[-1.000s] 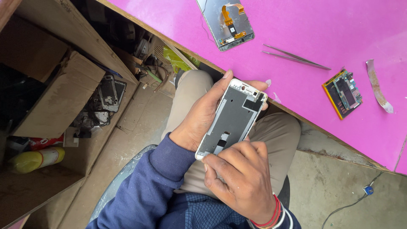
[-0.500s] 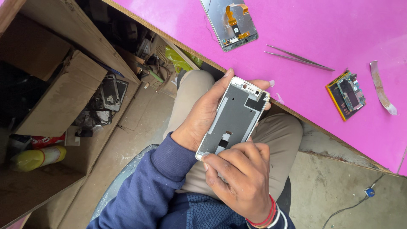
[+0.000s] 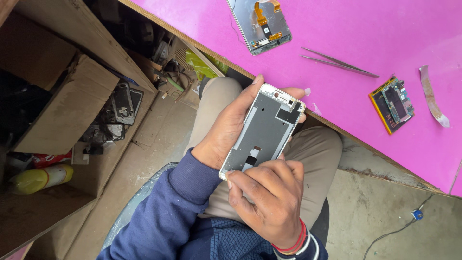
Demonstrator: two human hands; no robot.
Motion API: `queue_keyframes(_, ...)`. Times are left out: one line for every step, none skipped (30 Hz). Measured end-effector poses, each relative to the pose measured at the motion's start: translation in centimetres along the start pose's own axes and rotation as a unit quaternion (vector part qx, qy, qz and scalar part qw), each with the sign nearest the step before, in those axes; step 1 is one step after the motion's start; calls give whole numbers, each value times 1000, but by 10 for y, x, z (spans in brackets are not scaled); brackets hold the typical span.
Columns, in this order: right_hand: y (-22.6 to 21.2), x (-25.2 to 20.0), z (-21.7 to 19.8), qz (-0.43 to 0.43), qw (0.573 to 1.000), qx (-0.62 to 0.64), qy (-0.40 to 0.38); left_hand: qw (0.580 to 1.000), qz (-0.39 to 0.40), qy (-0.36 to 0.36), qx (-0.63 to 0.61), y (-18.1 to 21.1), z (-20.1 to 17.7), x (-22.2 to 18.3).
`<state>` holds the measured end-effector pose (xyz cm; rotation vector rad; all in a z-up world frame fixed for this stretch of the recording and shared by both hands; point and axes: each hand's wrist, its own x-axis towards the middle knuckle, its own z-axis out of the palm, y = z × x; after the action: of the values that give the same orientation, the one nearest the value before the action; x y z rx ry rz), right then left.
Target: The person disassembles a white smartphone, removes the screen assembly, and uses a green screwdriver to unscrew internal components. They handle the phone frame, screen, and motherboard while seated at a pink workbench.
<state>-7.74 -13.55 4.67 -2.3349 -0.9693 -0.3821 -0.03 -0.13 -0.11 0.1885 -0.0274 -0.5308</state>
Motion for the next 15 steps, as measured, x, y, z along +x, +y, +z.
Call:
queue_keyframes(0, 0, 1, -2, 1000, 5, -5, 1000, 3, 0, 2, 1, 0, 0)
queue_keyframes(0, 1, 2, -5, 1000, 12, -9, 1000, 0, 10, 2, 2, 1, -1)
queue_keyframes(-1, 2, 3, -9, 1000, 19, -13, 1000, -3, 19, 2, 3, 1, -1)
queue_keyframes(-1, 2, 3, -8, 1000, 17, -10, 1000, -8, 27, 0, 3, 2, -1)
queue_keyframes(0, 2, 2, -8, 1000, 16, -6, 1000, -7, 21, 3, 3, 2, -1)
queue_keyframes(0, 1, 1, -6, 1000, 13, -4, 1000, -7, 15, 4, 2, 2, -2)
queue_keyframes(0, 0, 0, -3, 1000, 8, -2, 1000, -8, 9, 5, 1, 2, -2)
queue_keyframes(0, 1, 0, -4, 1000, 5, 1, 1000, -6, 4, -1, 1, 2, -1)
queue_keyframes(-1, 2, 1, -4, 1000, 3, 4, 1000, -5, -1, -7, 1, 2, -2)
queue_keyframes(-1, 3, -1, -7, 1000, 9, -5, 1000, -1, -4, -11, 3, 3, -2)
queue_keyframes(0, 5, -1, -9, 1000, 15, -14, 1000, 2, 5, -2, 4, 3, -3)
queue_keyframes(-1, 6, 0, -10, 999, 20, -23, 1000, 2, 13, 5, 4, 3, -2)
queue_keyframes(-1, 6, -1, -9, 1000, 22, -19, 1000, 3, 21, 13, 3, 3, -2)
queue_keyframes(-1, 6, -1, -6, 1000, 23, -15, 1000, -2, 15, 10, 3, 2, -2)
queue_keyframes(-1, 5, -1, -3, 1000, 23, -11, 1000, -6, 10, 6, 3, 1, -1)
